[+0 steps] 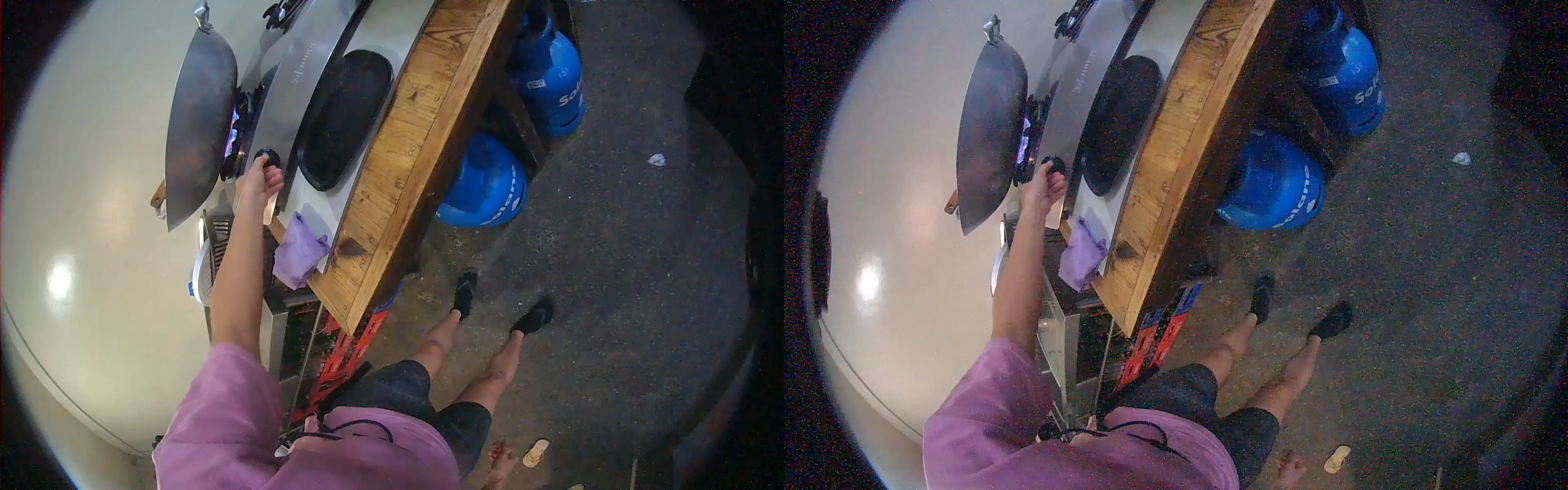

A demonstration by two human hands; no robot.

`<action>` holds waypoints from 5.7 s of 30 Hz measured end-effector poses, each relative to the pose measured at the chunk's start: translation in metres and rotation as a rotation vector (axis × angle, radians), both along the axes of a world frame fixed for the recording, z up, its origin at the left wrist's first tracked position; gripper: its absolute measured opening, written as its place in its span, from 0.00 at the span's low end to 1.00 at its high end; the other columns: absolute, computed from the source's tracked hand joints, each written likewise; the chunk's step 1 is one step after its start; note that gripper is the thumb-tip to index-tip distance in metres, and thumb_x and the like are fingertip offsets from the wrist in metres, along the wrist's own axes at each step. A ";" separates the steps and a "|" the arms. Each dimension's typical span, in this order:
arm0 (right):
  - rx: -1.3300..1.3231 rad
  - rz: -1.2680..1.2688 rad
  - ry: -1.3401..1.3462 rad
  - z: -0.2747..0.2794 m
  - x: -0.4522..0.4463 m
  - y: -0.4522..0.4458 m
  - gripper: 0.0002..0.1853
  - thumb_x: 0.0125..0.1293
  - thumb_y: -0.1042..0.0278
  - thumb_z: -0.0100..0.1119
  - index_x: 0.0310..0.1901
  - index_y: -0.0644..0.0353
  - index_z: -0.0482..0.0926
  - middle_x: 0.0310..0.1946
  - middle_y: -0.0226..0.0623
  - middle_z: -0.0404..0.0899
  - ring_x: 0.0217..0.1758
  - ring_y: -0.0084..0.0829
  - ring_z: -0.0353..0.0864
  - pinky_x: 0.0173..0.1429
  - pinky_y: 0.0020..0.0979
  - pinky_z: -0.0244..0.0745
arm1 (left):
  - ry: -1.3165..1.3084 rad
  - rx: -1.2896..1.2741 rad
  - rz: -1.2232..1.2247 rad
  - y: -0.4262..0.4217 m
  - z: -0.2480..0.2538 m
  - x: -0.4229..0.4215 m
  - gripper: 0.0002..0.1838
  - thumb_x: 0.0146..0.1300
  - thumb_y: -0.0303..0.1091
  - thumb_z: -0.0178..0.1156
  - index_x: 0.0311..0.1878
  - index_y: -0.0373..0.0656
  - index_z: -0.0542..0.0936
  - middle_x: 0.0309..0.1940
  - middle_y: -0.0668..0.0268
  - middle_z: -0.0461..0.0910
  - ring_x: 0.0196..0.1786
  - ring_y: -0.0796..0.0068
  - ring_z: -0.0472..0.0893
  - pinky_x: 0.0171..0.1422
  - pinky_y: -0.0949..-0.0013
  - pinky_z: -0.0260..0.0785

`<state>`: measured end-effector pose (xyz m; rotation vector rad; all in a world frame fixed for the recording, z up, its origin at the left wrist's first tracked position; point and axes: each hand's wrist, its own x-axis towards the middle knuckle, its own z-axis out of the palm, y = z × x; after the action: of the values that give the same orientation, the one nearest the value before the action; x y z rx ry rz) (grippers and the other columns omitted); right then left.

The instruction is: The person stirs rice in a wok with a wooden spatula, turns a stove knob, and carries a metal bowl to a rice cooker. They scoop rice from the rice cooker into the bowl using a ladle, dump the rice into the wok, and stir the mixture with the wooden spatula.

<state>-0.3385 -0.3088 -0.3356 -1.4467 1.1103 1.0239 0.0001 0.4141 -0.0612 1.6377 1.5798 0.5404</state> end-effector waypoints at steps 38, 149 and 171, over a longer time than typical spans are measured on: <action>0.002 -0.174 0.019 0.015 0.022 0.018 0.12 0.60 0.63 0.56 0.25 0.63 0.76 0.17 0.35 0.75 0.14 0.21 0.71 0.18 0.21 0.66 | -0.075 -0.095 0.031 0.004 0.004 -0.003 0.20 0.63 0.44 0.44 0.36 0.33 0.75 0.28 0.57 0.79 0.27 0.67 0.78 0.37 0.62 0.75; -0.529 -0.048 -0.804 0.195 1.769 0.010 0.21 0.58 0.56 0.53 0.19 0.66 0.80 0.12 0.36 0.75 0.15 0.27 0.73 0.25 0.30 0.68 | -0.617 -1.392 -0.892 -0.327 0.073 1.547 0.32 0.46 0.22 0.45 0.58 0.23 0.56 0.53 0.41 0.66 0.55 0.44 0.70 0.57 0.42 0.67; -0.258 -0.171 -1.033 0.253 2.403 -0.095 0.23 0.67 0.56 0.47 0.25 0.68 0.81 0.15 0.31 0.73 0.20 0.20 0.71 0.28 0.24 0.66 | -0.384 -1.474 -1.063 -0.497 0.075 2.154 0.32 0.50 0.22 0.49 0.61 0.30 0.55 0.57 0.46 0.62 0.59 0.49 0.66 0.59 0.41 0.64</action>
<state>2.0648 -0.4040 -0.0828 -1.7177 0.5717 -0.0648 2.1544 -0.0834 0.0139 0.8179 0.3112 -0.7174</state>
